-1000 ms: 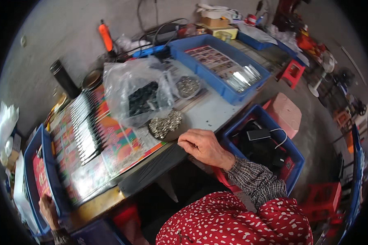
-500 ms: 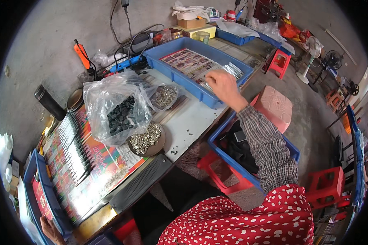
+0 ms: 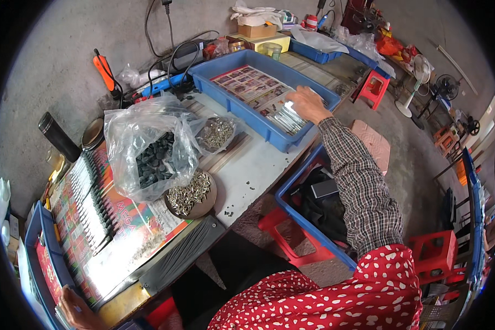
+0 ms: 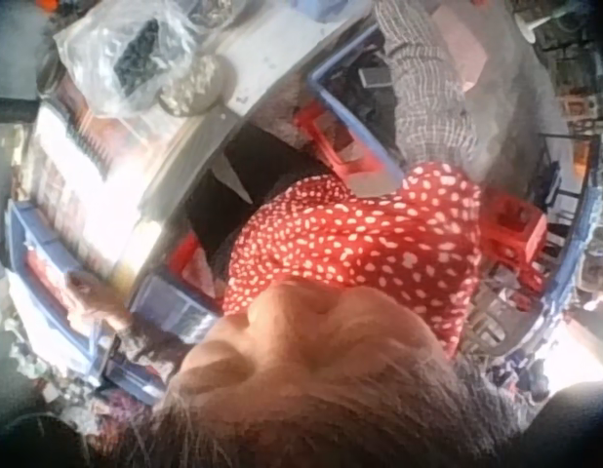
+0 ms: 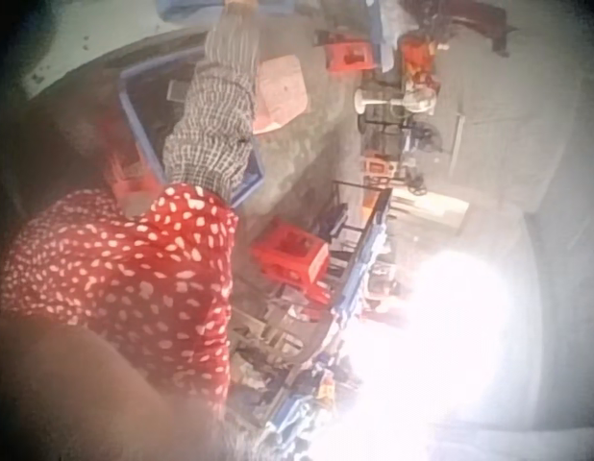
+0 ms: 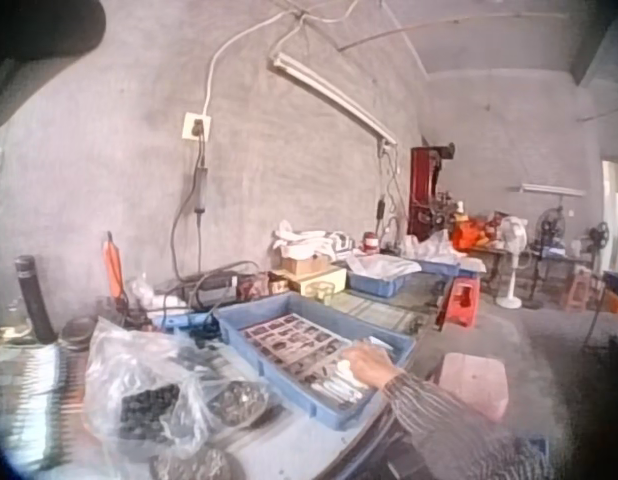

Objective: The person assembles components by picking up metal strips, attaching plastic pieces and small metal pins to them by hand, and arranging the assembled parts in rows on the workstation.

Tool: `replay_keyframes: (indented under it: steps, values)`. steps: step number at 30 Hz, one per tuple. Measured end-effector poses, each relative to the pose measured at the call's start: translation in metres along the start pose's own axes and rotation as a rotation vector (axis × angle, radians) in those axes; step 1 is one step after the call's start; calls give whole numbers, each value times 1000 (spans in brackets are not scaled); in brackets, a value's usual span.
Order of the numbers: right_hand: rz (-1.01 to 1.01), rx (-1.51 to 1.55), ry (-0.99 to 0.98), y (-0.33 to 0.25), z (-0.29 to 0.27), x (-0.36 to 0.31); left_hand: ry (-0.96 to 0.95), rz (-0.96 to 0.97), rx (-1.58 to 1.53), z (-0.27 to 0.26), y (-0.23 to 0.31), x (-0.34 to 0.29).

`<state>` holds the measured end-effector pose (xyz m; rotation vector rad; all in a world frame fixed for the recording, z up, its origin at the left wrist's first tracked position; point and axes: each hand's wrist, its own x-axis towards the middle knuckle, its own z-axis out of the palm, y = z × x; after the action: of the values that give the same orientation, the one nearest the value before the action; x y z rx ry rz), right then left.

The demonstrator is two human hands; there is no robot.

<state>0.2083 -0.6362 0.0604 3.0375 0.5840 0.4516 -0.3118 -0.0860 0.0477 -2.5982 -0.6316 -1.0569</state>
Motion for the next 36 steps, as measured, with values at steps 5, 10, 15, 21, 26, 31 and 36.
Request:
replay_keyframes:
  steps: [5,10,15,21,26,31,36]
  values:
    - [-20,7,70,5,7,3,-16,0,-146,5,51,1]
    - [-68,27,163,12,7,2,-55,-5,-304,4,83,-3]
    - [-58,77,289,6,6,1,-127,-58,-454,0,101,-4]
    - [104,-61,153,10,3,-3,-163,-154,-607,-2,116,-9]
    - [65,-5,208,7,-1,-11,-252,-270,-885,-4,140,-16]
    - [-65,225,373,-49,-40,-48,-341,-411,-942,-22,163,-12]
    - [-228,578,218,-107,-84,-92,-418,-606,-1236,-25,191,-8]
